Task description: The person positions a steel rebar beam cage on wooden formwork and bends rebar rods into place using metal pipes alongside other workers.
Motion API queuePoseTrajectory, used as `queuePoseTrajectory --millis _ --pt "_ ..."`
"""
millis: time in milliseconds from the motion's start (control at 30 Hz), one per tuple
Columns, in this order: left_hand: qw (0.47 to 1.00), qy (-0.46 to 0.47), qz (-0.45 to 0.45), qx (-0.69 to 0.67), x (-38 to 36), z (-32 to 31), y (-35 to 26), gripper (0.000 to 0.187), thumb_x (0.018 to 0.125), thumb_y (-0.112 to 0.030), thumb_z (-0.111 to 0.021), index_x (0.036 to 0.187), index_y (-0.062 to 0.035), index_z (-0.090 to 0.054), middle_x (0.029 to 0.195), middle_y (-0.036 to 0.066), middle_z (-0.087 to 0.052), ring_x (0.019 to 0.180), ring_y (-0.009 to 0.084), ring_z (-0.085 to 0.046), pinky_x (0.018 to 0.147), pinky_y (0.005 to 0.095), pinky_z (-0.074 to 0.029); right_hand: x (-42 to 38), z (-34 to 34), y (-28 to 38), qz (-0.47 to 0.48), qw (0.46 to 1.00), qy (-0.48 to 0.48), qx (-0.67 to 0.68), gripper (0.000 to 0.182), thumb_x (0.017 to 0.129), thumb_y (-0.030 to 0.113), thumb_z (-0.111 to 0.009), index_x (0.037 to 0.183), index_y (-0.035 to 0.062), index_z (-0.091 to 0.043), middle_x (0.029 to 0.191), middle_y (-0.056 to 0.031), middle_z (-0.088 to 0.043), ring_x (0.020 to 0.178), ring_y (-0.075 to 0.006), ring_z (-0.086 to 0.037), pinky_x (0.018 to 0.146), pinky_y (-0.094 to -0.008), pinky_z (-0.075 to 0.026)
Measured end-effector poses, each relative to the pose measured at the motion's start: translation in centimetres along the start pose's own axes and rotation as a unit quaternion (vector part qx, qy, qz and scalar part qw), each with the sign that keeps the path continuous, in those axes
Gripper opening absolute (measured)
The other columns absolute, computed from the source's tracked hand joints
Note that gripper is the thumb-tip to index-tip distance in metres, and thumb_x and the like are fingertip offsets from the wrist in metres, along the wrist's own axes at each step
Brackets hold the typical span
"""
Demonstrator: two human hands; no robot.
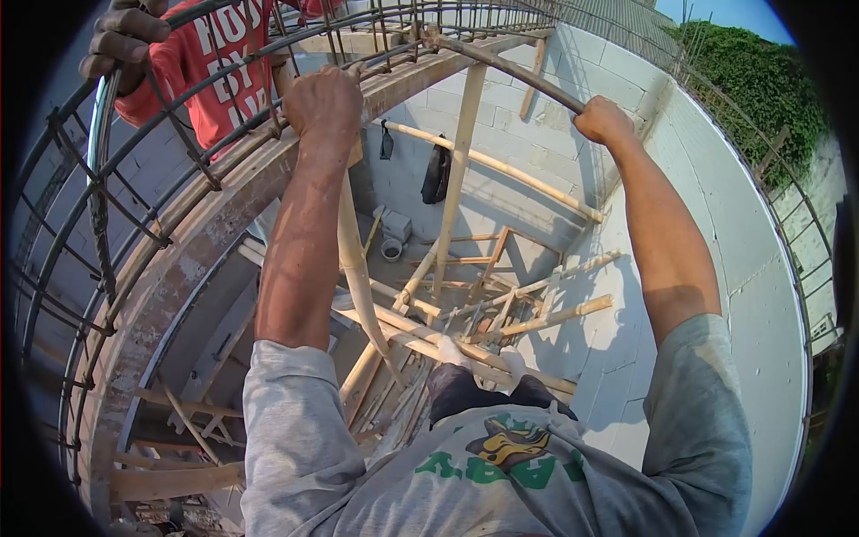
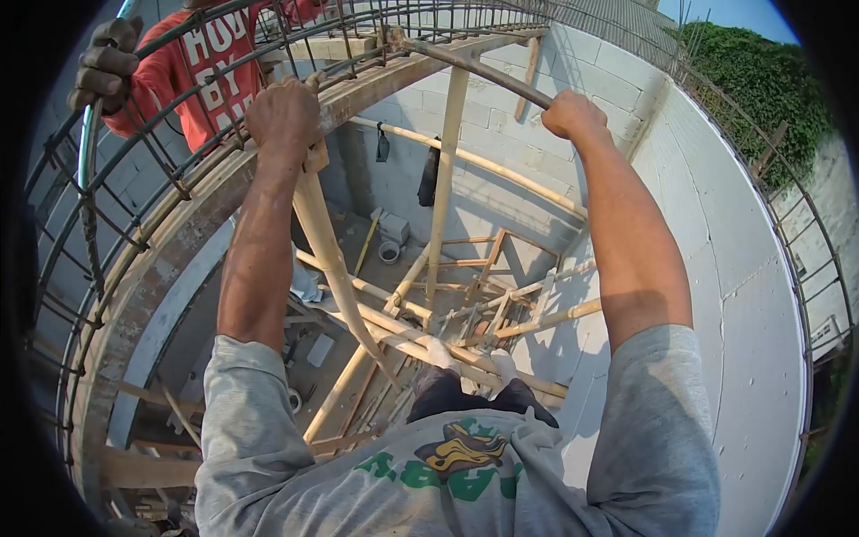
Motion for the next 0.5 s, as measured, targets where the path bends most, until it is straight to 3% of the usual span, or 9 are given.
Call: queuePoseTrajectory --millis 67,167,233,367,500 --pt "0.999 -0.011 -0.031 0.006 0.0 0.3 -0.1 0.052 0.097 -0.049 -0.044 0.092 -0.0071 -0.073 0.094 0.016 -0.071 0.092 0.0334 -0.068 0.076 0.0443 -0.054 -2.1 -0.2 0.4 -0.019 1.0 0.001 -0.004 0.041 0.086 0.024 -0.055 0.123 0.0071 -0.062 0.125 -0.015 -0.063 0.118 -0.0301 -0.058 0.098 -0.0417 -0.046" --pt "0.997 0.075 -0.025 -0.015 -0.6 0.9 -0.3 0.044 0.097 -0.041 -0.045 0.094 -0.0071 -0.073 0.098 0.016 -0.071 0.093 0.0331 -0.068 0.078 0.0436 -0.053 -5.9 0.2 1.3 -0.041 0.999 0.006 -0.001 0.043 0.088 0.035 -0.06 0.12 0.0073 -0.063 0.122 -0.0138 -0.064 0.115 -0.0305 -0.06 0.095 -0.0423 -0.048" --pt "0.997 0.069 -0.03 -0.014 -1.9 0.5 -0.2 0.042 0.097 -0.039 -0.045 0.093 -0.007 -0.073 0.097 0.016 -0.071 0.094 0.033 -0.068 0.079 0.0433 -0.053 -6.7 -0.9 1.6 -0.026 1.0 0.011 0.004 0.048 0.087 0.043 -0.063 0.118 0.0069 -0.064 0.118 -0.0149 -0.066 0.112 -0.0313 -0.062 0.092 -0.0428 -0.05" --pt "0.999 0.039 0.002 0.009 -0.5 0.5 -0.1 0.043 0.097 -0.042 -0.046 0.1 -0.0059 -0.07 0.098 0.015 -0.07 0.093 0.033 -0.067 0.078 0.0446 -0.053 -4.8 -1.4 0.8 -0.01 0.999 0.041 0.002 0.047 0.087 0.044 -0.063 0.114 0.0053 -0.065 0.111 -0.017 -0.068 0.106 -0.0337 -0.064 0.089 -0.0429 -0.051" --pt "0.999 0.013 0.022 0.038 -0.6 0.9 -0.7 0.043 0.095 -0.046 -0.049 0.097 -0.0065 -0.067 0.095 0.011 -0.069 0.091 0.0311 -0.066 0.074 0.044 -0.052 -3.6 -0.8 -0.1 0.105 0.987 0.111 0.05 0.055 0.088 0.049 -0.061 0.103 -0.0034 -0.062 0.091 -0.0234 -0.067 0.093 -0.0371 -0.065 0.082 -0.0473 -0.05"
Point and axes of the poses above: each hand's wrist, its own x-axis towards the middle knuckle, its own z-axis out of the back of the hand, y = z × x, the point moved 6 cm from there along x, towards the middle knuckle
